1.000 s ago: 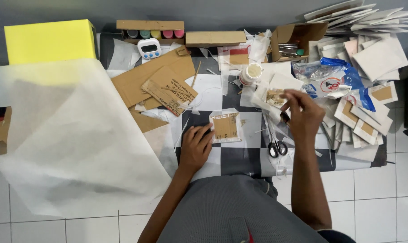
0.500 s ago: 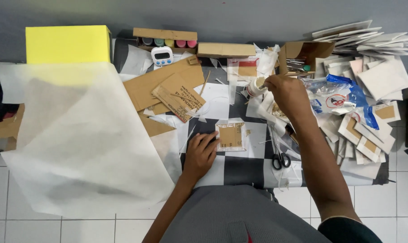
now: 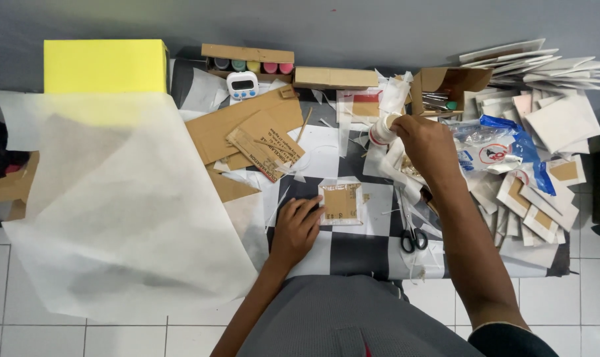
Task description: Applying glue to cardboard pieces to assemble a structure and then trimming the edges with scissors.
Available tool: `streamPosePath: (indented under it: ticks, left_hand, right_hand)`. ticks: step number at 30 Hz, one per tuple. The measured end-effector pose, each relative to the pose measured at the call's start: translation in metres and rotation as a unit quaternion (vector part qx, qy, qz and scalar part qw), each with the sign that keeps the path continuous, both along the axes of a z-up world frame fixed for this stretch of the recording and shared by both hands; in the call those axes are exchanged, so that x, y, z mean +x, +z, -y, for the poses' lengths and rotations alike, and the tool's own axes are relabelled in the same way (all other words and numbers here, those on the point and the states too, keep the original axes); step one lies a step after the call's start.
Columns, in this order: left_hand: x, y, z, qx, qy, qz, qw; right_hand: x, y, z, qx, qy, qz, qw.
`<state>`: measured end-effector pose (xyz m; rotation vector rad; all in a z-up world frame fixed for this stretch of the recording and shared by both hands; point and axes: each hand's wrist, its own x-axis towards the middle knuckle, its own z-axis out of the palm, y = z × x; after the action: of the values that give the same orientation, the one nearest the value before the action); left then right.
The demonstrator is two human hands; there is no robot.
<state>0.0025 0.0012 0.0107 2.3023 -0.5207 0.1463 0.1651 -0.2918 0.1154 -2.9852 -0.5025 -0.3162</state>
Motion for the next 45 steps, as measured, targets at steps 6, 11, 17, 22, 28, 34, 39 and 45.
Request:
streamPosePath:
  ticks: [6,11,17,22,28,34,39,45]
  left_hand:
    - [0.000,-0.002,0.000,0.003,0.002,0.004,1.000]
    - [0.000,-0.004,0.000,0.005,0.001,0.011,1.000]
    - [0.000,-0.001,0.000,-0.001,0.003,0.007,1.000]
    - [0.000,0.000,0.000,-0.005,0.004,0.008,1.000]
    - [0.000,-0.002,-0.001,-0.003,0.002,-0.004,1.000]
    - [0.002,0.003,-0.001,-0.004,-0.007,-0.016,1.000]
    - [0.000,-0.009,0.000,0.009,-0.001,0.026,1.000]
    - [0.000,-0.008,0.001,0.016,0.000,0.030,0.999]
  right_hand:
    - [-0.007,0.006,-0.003,-0.016,0.009,0.035,0.999]
    - [-0.009,0.006,-0.007,-0.004,0.014,0.056,0.998]
    - [-0.011,0.004,-0.015,0.002,0.018,0.069,0.997]
    - [-0.011,0.008,-0.018,-0.016,0.010,0.080,0.997]
    - [-0.020,0.026,-0.001,0.123,-0.010,0.069,0.990]
    - [-0.065,0.067,0.010,0.357,-0.103,-0.027,0.928]
    - [-0.105,0.059,0.011,0.508,-0.156,-0.087,0.843]
    - [-0.137,0.007,0.013,0.521,-0.199,-0.111,0.822]
